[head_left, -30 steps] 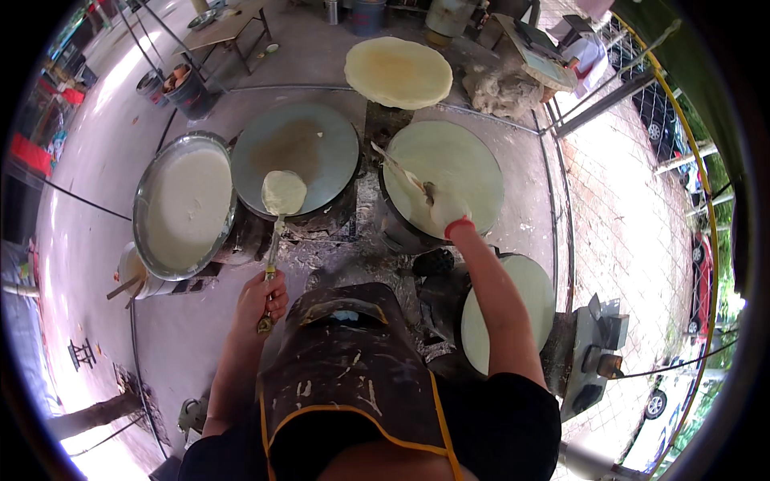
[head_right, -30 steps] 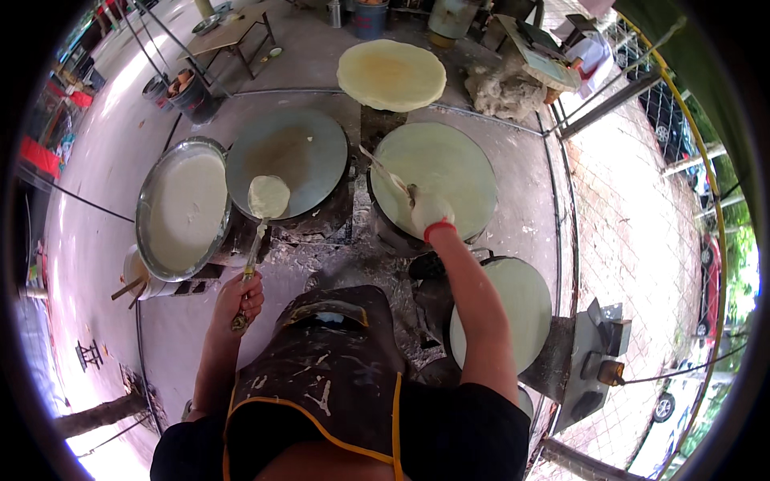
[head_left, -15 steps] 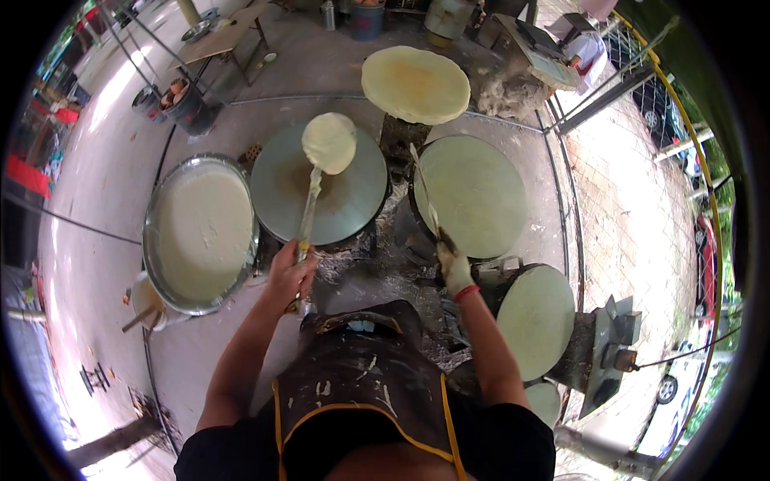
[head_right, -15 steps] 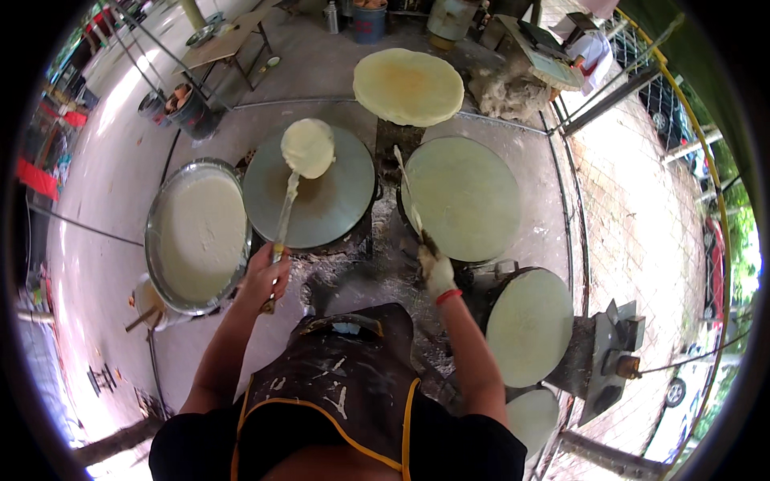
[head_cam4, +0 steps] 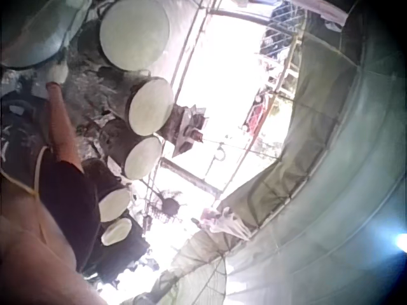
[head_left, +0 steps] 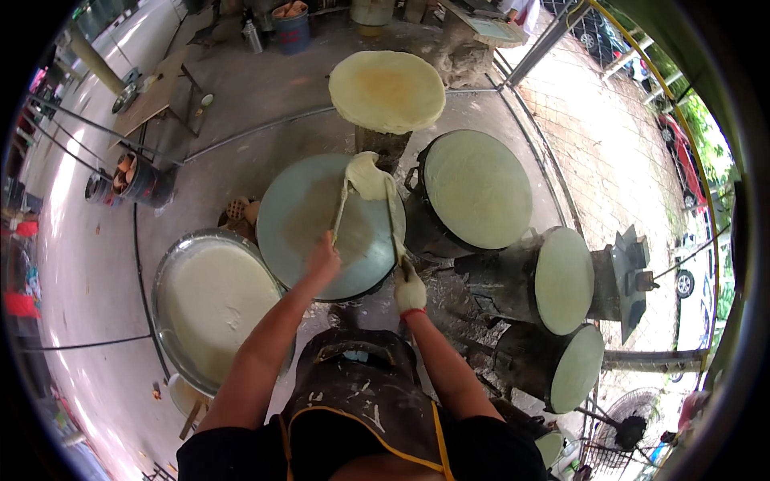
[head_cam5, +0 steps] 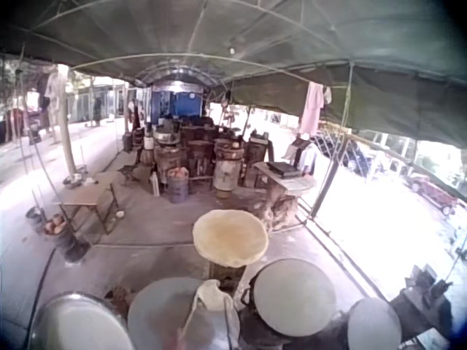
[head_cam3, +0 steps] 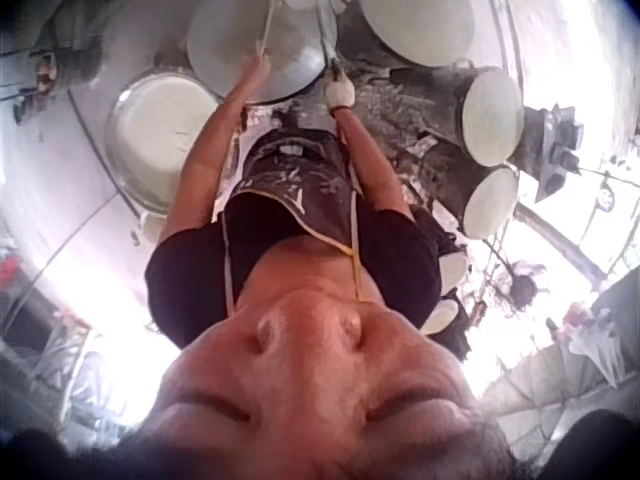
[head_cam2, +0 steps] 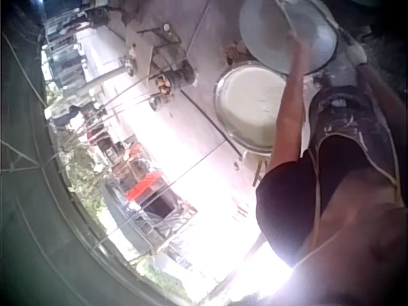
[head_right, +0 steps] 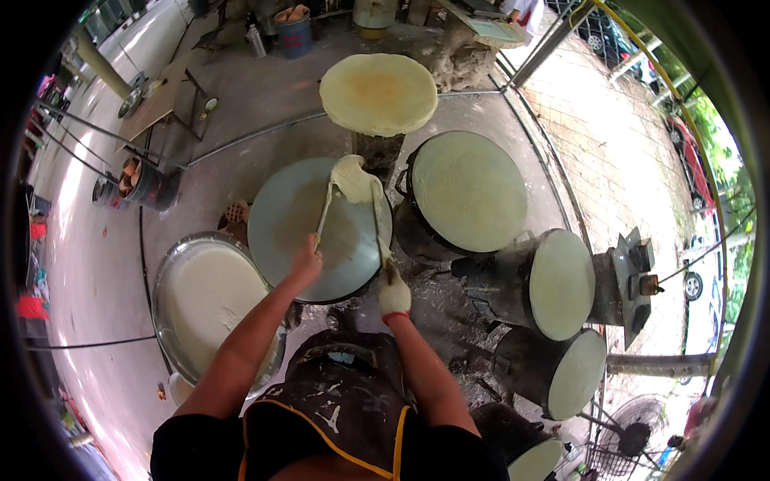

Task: The person pours batter onto multiple hot griddles, spreads it into thin circles, and flips the pancakes as they cook. They repeatedly scoop batter from a large metal bowl and manage several pancakes simultaneously across the cooking station.

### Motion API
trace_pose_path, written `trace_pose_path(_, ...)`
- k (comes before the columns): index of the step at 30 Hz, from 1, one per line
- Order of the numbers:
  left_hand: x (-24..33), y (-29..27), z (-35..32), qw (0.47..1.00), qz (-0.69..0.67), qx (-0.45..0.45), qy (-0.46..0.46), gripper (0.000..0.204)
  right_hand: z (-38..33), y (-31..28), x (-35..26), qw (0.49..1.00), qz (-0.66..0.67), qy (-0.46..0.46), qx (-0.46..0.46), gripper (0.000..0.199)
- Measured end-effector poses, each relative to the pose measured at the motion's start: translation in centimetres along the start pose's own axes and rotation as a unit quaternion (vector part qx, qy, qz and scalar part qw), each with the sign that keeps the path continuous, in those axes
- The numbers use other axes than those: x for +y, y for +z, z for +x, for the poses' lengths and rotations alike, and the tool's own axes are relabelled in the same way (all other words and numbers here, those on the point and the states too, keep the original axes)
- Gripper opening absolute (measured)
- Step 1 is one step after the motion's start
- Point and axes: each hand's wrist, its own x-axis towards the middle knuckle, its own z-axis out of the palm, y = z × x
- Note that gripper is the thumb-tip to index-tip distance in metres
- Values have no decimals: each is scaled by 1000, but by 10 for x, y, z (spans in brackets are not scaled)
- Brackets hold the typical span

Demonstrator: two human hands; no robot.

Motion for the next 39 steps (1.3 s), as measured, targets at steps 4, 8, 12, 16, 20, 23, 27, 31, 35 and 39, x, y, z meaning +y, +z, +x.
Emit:
trace_pose_path(4,-23,-39,23,998,48,-33,-16,37,25,19,-72,939,261,176,-139,39)
trace_pose_path(8,-32,-80,19,996,82,1,38,33,8,27,-56,907,391,156,14,39)
trace_pose_path(12,-41,-91,10,995,96,6,29,34,17,55,-75,975,166,119,-92,42)
trace_pose_path(16,-46,-115,-2,990,135,24,-18,48,22,46,-74,928,307,194,-79,38)
trace_pose_path(20,-51,-135,-13,985,170,13,-7,59,11,69,-75,999,43,1,9,38)
trace_pose_path(23,-64,-140,-20,983,181,30,-3,61,49,86,-80,942,248,160,-163,38)
trace_pose_path(27,-81,-152,-24,983,170,67,-4,61,46,79,-35,965,231,104,-74,36)
trace_pose_path(31,-97,-155,-36,978,191,83,26,61,48,86,-91,975,127,45,-179,38)
trace_pose_path(35,-115,-170,-55,974,209,82,-33,64,41,32,-117,943,223,83,-233,36)
trace_pose_path(39,-107,-180,-70,980,184,53,-54,63,42,54,-104,993,-66,-36,-96,34)
